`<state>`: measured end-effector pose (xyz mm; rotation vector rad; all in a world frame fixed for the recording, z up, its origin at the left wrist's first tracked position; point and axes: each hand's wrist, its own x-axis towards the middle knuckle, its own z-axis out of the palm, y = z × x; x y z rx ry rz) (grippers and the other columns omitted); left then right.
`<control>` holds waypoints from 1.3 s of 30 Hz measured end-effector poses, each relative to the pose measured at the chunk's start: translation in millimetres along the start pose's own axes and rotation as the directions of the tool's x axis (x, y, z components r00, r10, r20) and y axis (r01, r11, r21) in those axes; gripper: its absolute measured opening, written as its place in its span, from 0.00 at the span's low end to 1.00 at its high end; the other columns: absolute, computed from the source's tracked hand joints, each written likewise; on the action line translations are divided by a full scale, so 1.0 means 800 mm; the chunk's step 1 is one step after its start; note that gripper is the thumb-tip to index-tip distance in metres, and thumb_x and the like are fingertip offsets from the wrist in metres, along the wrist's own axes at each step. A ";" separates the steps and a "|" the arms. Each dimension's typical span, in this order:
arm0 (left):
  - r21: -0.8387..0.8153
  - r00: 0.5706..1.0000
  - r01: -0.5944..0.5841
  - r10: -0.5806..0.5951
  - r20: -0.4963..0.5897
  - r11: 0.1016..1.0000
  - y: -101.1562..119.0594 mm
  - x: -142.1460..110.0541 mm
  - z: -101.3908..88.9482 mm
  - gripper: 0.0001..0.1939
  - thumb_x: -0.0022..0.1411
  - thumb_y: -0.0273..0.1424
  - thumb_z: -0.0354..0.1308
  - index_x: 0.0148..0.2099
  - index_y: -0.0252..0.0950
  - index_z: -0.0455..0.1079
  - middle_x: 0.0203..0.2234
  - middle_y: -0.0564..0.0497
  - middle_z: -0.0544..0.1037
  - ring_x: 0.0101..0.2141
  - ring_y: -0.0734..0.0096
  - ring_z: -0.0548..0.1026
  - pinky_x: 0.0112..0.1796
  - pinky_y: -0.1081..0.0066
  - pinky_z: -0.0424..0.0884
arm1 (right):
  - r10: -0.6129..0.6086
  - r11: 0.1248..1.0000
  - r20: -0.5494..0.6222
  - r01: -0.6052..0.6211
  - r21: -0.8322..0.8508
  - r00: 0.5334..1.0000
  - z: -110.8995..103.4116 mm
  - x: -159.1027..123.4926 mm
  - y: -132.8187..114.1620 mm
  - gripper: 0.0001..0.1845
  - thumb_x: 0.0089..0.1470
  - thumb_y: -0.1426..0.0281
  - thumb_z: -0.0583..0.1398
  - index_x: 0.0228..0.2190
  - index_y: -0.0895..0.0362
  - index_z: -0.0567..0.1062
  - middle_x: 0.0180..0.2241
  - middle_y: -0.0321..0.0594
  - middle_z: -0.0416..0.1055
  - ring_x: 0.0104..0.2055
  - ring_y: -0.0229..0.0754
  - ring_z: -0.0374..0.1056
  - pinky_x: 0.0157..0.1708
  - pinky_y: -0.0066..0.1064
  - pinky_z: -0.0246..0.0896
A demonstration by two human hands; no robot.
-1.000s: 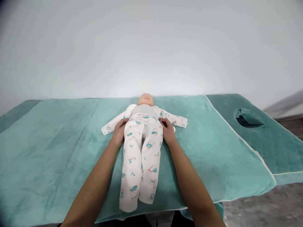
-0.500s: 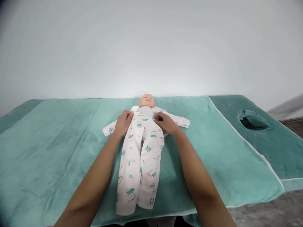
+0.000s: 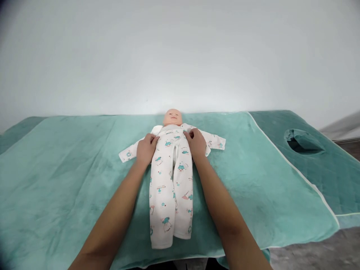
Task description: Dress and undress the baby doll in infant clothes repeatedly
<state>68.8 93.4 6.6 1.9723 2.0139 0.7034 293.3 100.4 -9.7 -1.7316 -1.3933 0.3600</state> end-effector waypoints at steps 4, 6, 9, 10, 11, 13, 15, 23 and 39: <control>-0.183 0.998 0.045 -0.038 0.040 0.982 -0.010 -0.009 -0.002 0.11 0.69 0.37 0.49 0.45 0.41 0.70 0.37 0.46 0.81 0.40 0.56 0.77 0.39 0.65 0.66 | -0.014 0.998 0.067 0.019 -0.068 0.998 -0.007 -0.012 0.017 0.16 0.58 0.53 0.56 0.30 0.52 0.72 0.31 0.41 0.75 0.36 0.47 0.67 0.37 0.35 0.57; -0.245 0.997 0.053 -0.038 0.064 0.968 -0.016 -0.011 -0.002 0.10 0.66 0.33 0.49 0.44 0.40 0.72 0.37 0.45 0.81 0.40 0.55 0.77 0.40 0.63 0.67 | -0.001 1.000 0.151 0.006 -0.029 0.989 -0.015 -0.017 0.026 0.16 0.60 0.56 0.54 0.30 0.52 0.74 0.30 0.42 0.76 0.36 0.48 0.68 0.37 0.36 0.58; -0.355 0.990 0.049 0.003 0.144 0.934 -0.022 -0.013 -0.007 0.08 0.60 0.31 0.53 0.37 0.39 0.74 0.32 0.46 0.81 0.34 0.56 0.77 0.36 0.64 0.68 | -0.049 0.984 0.323 -0.010 0.179 0.945 -0.029 -0.020 0.035 0.13 0.57 0.61 0.56 0.32 0.52 0.78 0.35 0.40 0.79 0.39 0.48 0.70 0.40 0.37 0.62; -0.409 0.979 0.068 0.018 0.202 0.910 -0.023 -0.014 -0.010 0.08 0.59 0.32 0.54 0.34 0.39 0.74 0.29 0.47 0.80 0.31 0.58 0.76 0.33 0.65 0.68 | -0.069 0.964 0.394 -0.040 0.262 0.917 -0.034 -0.020 0.036 0.12 0.55 0.63 0.57 0.34 0.53 0.79 0.35 0.39 0.79 0.39 0.47 0.71 0.40 0.37 0.63; -0.466 0.963 0.102 0.031 0.269 0.879 -0.024 -0.015 -0.012 0.08 0.57 0.32 0.55 0.32 0.38 0.74 0.26 0.48 0.79 0.27 0.61 0.75 0.30 0.66 0.68 | -0.083 0.939 0.466 -0.087 0.333 0.881 -0.038 -0.019 0.037 0.12 0.52 0.65 0.58 0.36 0.53 0.79 0.36 0.39 0.79 0.39 0.47 0.71 0.40 0.37 0.65; -0.568 0.921 0.195 0.049 0.385 0.799 -0.025 -0.017 -0.015 0.08 0.55 0.33 0.56 0.31 0.38 0.76 0.24 0.50 0.78 0.24 0.64 0.74 0.27 0.68 0.67 | -0.108 0.881 0.593 -0.200 0.429 0.798 -0.047 -0.018 0.036 0.16 0.49 0.68 0.60 0.40 0.53 0.79 0.36 0.38 0.79 0.37 0.46 0.72 0.40 0.38 0.67; -0.653 0.898 0.260 0.070 0.434 0.711 -0.024 -0.020 -0.017 0.10 0.55 0.34 0.56 0.34 0.37 0.77 0.27 0.50 0.80 0.28 0.64 0.75 0.29 0.68 0.69 | -0.132 0.828 0.666 -0.287 0.481 0.734 -0.053 -0.017 0.033 0.18 0.46 0.69 0.62 0.43 0.53 0.79 0.36 0.38 0.79 0.38 0.45 0.73 0.41 0.38 0.68; -0.864 0.913 0.372 0.034 0.406 0.338 -0.022 -0.021 0.004 0.20 0.48 0.30 0.65 0.46 0.38 0.74 0.40 0.49 0.81 0.37 0.62 0.78 0.38 0.64 0.74 | -0.073 0.620 0.597 -0.432 0.654 0.799 -0.041 -0.032 0.006 0.22 0.42 0.64 0.67 0.42 0.53 0.74 0.35 0.38 0.78 0.38 0.46 0.73 0.36 0.37 0.69; -0.885 0.938 0.320 -0.245 0.246 0.339 0.010 -0.026 0.018 0.10 0.53 0.32 0.61 0.38 0.38 0.67 0.32 0.52 0.77 0.35 0.64 0.75 0.39 0.62 0.73 | 0.151 0.934 0.100 -0.175 0.310 0.983 0.004 -0.034 0.016 0.09 0.48 0.67 0.57 0.35 0.52 0.69 0.37 0.40 0.75 0.39 0.46 0.68 0.42 0.37 0.62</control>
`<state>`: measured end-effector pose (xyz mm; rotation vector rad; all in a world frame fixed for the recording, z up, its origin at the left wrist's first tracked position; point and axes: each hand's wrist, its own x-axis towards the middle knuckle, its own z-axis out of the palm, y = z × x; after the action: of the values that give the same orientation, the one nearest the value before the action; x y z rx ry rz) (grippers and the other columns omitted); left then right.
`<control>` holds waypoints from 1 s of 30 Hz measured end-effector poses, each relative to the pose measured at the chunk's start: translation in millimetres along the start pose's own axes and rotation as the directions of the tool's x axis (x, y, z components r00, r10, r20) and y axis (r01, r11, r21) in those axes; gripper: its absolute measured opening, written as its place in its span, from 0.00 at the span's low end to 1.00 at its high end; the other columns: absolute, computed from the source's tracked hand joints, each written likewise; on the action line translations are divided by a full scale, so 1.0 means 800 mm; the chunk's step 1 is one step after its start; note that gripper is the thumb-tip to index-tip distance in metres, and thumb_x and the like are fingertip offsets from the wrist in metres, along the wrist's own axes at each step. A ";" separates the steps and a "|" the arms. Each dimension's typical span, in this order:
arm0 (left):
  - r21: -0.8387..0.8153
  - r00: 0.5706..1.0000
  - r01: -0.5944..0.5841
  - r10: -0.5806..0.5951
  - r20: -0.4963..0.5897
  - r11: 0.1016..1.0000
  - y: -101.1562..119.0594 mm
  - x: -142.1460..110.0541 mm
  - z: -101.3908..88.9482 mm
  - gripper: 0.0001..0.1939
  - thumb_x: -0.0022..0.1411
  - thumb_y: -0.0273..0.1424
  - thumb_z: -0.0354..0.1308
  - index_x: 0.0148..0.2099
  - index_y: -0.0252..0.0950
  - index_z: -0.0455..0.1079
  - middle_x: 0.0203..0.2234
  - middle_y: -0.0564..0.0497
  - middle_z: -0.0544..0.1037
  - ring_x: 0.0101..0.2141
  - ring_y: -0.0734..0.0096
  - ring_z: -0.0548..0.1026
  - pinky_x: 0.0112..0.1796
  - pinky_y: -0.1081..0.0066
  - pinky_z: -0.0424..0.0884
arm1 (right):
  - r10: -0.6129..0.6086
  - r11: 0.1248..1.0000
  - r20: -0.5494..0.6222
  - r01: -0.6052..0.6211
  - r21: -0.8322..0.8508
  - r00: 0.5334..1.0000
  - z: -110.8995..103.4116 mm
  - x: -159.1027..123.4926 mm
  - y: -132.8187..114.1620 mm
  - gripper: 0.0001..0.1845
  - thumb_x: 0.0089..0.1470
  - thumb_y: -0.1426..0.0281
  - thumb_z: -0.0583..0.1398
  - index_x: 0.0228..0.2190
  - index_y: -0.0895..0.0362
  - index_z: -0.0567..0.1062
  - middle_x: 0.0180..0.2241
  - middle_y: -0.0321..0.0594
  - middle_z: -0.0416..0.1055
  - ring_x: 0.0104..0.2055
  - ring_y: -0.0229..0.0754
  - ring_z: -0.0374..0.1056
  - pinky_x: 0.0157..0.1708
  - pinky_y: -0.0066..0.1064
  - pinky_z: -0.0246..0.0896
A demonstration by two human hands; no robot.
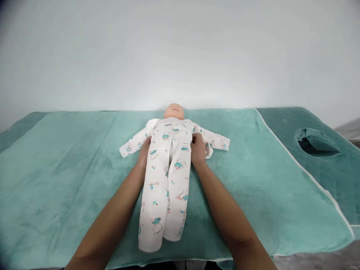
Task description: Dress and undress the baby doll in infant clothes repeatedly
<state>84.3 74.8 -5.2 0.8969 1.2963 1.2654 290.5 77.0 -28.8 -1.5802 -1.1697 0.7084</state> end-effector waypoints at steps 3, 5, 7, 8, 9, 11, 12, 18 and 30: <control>0.018 0.999 -0.009 0.008 0.042 1.000 -0.003 0.004 -0.003 0.12 0.52 0.32 0.61 0.41 0.36 0.71 0.37 0.49 0.80 0.39 0.61 0.77 0.42 0.62 0.73 | -0.049 0.991 -0.057 0.041 -0.128 0.997 -0.002 0.004 0.005 0.08 0.48 0.69 0.57 0.34 0.52 0.70 0.34 0.39 0.75 0.37 0.46 0.68 0.45 0.38 0.60; 0.077 0.995 -0.074 0.068 0.075 0.994 -0.002 0.006 -0.004 0.14 0.52 0.31 0.60 0.43 0.35 0.74 0.42 0.47 0.81 0.42 0.58 0.77 0.45 0.60 0.72 | -0.080 0.985 -0.047 0.072 -0.155 0.996 -0.003 0.008 0.006 0.07 0.49 0.69 0.56 0.34 0.52 0.70 0.33 0.40 0.75 0.38 0.47 0.68 0.46 0.39 0.59; 0.178 0.984 -0.166 0.152 0.089 0.970 0.002 0.006 -0.004 0.14 0.53 0.30 0.60 0.44 0.35 0.76 0.44 0.46 0.81 0.45 0.56 0.77 0.49 0.59 0.71 | -0.121 0.987 0.017 0.122 -0.104 0.992 -0.005 0.010 0.005 0.08 0.51 0.69 0.56 0.36 0.52 0.71 0.37 0.42 0.75 0.41 0.48 0.69 0.46 0.40 0.60; 0.232 0.979 -0.204 0.191 0.076 0.951 0.005 0.003 -0.004 0.14 0.54 0.30 0.59 0.44 0.35 0.76 0.44 0.46 0.81 0.47 0.55 0.76 0.51 0.58 0.70 | -0.138 0.988 0.056 0.142 -0.068 0.989 -0.007 0.009 0.004 0.10 0.52 0.68 0.55 0.38 0.52 0.71 0.39 0.42 0.76 0.43 0.48 0.69 0.47 0.41 0.61; 0.278 0.973 -0.230 0.225 0.049 0.933 0.007 -0.001 -0.005 0.14 0.55 0.30 0.59 0.45 0.36 0.76 0.45 0.46 0.81 0.47 0.55 0.76 0.52 0.57 0.69 | -0.150 0.987 0.087 0.154 -0.040 0.985 -0.011 0.005 0.002 0.11 0.53 0.68 0.55 0.39 0.52 0.72 0.41 0.43 0.75 0.44 0.49 0.69 0.48 0.41 0.61; 0.343 0.960 -0.254 0.279 -0.023 0.904 0.011 -0.022 -0.012 0.15 0.59 0.31 0.58 0.48 0.37 0.75 0.48 0.45 0.80 0.49 0.56 0.76 0.54 0.57 0.68 | -0.164 0.986 0.119 0.167 -0.021 0.979 -0.026 -0.018 -0.002 0.11 0.55 0.65 0.56 0.40 0.52 0.73 0.42 0.44 0.75 0.46 0.50 0.69 0.48 0.44 0.62; 0.364 0.953 -0.262 0.300 -0.050 0.894 0.012 -0.038 -0.018 0.15 0.61 0.32 0.57 0.50 0.37 0.74 0.49 0.44 0.79 0.50 0.56 0.75 0.54 0.57 0.69 | -0.178 0.983 0.131 0.183 -0.021 0.975 -0.038 -0.037 -0.004 0.11 0.56 0.64 0.56 0.40 0.51 0.73 0.42 0.44 0.75 0.46 0.51 0.68 0.48 0.45 0.62; 0.475 0.899 -0.437 0.381 0.214 0.764 -0.017 -0.194 -0.073 0.15 0.64 0.38 0.58 0.53 0.47 0.73 0.54 0.46 0.75 0.57 0.54 0.71 0.56 0.53 0.70 | -0.362 0.916 0.444 0.402 0.005 0.820 -0.110 -0.225 -0.006 0.17 0.50 0.60 0.67 0.43 0.45 0.73 0.41 0.43 0.73 0.43 0.52 0.69 0.42 0.46 0.66; 0.561 0.622 -0.780 0.443 0.646 0.278 -0.025 -0.291 -0.087 0.14 0.66 0.30 0.56 0.54 0.46 0.70 0.63 0.47 0.68 0.68 0.53 0.56 0.61 0.47 0.65 | -0.410 0.889 0.545 0.454 0.058 0.731 -0.179 -0.285 -0.028 0.10 0.53 0.77 0.59 0.34 0.49 0.67 0.36 0.37 0.68 0.38 0.45 0.67 0.39 0.38 0.65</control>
<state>55.2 -167.0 8.5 2.4510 1.2092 0.8828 325.8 -187.0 15.2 -1.1078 -1.9376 0.8257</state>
